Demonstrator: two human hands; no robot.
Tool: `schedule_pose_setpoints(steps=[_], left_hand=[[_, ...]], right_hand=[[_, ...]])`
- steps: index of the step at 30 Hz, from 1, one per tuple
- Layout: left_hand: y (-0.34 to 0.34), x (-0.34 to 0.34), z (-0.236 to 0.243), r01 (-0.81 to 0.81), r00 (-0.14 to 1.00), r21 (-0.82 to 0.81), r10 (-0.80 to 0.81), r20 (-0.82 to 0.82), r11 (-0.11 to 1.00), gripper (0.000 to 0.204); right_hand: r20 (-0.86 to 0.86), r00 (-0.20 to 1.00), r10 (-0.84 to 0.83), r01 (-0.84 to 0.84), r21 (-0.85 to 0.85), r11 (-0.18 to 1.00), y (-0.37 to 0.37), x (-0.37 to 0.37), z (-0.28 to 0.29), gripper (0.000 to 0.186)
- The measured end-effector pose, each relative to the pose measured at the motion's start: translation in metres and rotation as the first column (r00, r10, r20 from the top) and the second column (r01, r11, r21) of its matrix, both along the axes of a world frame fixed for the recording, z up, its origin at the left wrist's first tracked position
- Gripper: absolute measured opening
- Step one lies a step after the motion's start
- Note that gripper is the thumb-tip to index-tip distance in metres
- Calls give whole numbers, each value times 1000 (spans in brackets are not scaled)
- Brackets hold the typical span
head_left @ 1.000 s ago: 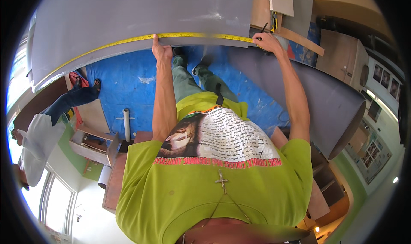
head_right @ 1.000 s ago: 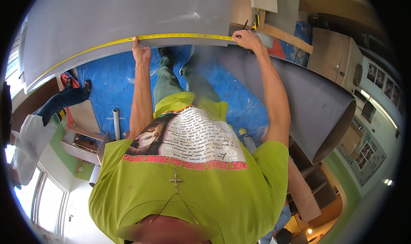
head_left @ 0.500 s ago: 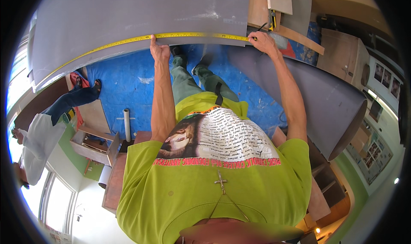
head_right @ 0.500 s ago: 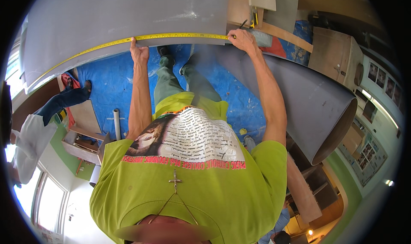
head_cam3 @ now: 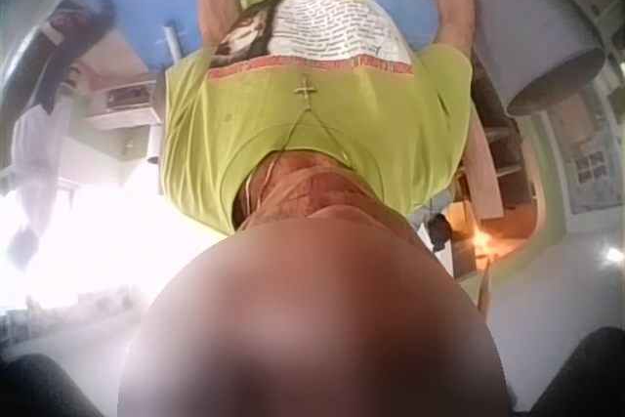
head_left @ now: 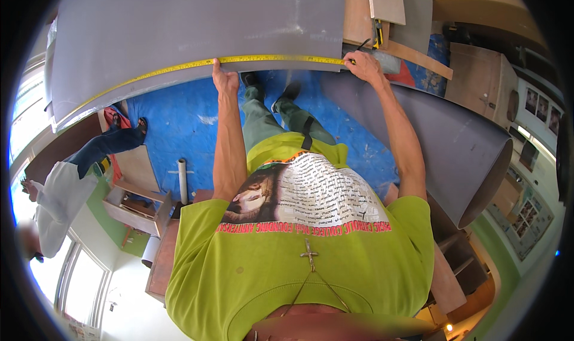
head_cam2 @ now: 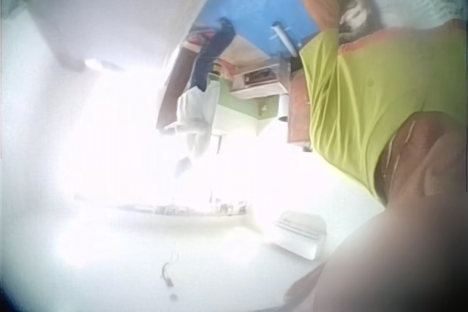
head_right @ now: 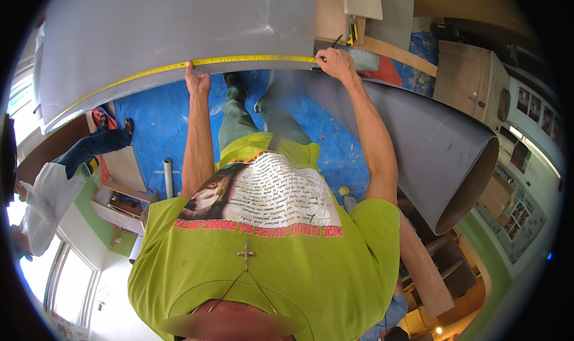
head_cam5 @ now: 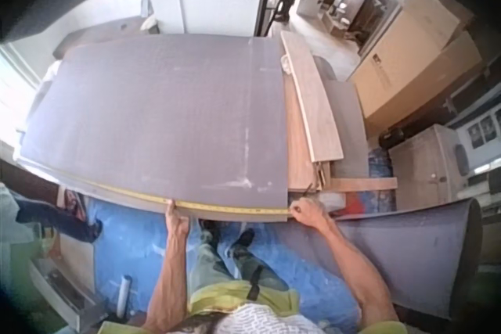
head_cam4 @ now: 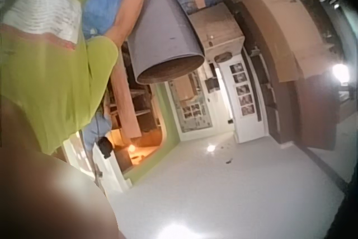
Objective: The person measures a large sheet of laminate with a tape measure and marks it with a pencil. They then use a straightedge and utility knife to score and cut the laminate along the marked line. Finally, they lift the cut piece and place it against a wall.
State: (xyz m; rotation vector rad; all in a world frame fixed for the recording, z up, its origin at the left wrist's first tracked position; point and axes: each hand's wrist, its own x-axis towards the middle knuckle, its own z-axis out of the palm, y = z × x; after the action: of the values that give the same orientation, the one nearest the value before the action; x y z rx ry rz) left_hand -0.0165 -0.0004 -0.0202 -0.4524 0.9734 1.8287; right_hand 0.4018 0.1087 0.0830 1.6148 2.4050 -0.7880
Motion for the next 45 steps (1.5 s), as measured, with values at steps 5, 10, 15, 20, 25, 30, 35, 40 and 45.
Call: schedule_pose_setpoints(steps=[5,10,15,20,25,30,35,40,45], left_hand=[[0,-3,-6,-2,1000,-4,2,26,1000,37],[-1,-4,-11,-6,999,-12,6,35,1000,38],[-3,-5,-16,6,1000,4,-6,26,1000,38],[-4,-6,-20,-4,999,2,4,32,1000,38],[-6,-6,-19,2,999,-13,-1,39,1000,39],[-8,-7,-19,-15,997,21,13,77,1000,33],[-8,-8,-21,-5,997,38,2,80,999,41],[-7,-7,-17,-28,996,-17,29,88,999,41],[-7,-6,-15,-16,996,-2,16,90,1000,29]], right_hand=[[-42,999,9,-8,34,999,-2,2,-7,20],[-48,999,5,-3,37,999,-2,2,-10,18],[-71,997,-11,14,44,999,-2,2,-11,19],[-85,996,0,6,64,998,-2,2,-13,19],[-77,997,-14,17,38,999,-2,1,-14,19],[-28,1000,-5,6,11,1000,-2,2,-15,19],[-93,995,-18,22,45,999,-2,4,-18,17],[-106,994,-19,26,70,997,-3,3,-19,17],[-118,993,-27,36,75,997,-4,3,-18,17]])
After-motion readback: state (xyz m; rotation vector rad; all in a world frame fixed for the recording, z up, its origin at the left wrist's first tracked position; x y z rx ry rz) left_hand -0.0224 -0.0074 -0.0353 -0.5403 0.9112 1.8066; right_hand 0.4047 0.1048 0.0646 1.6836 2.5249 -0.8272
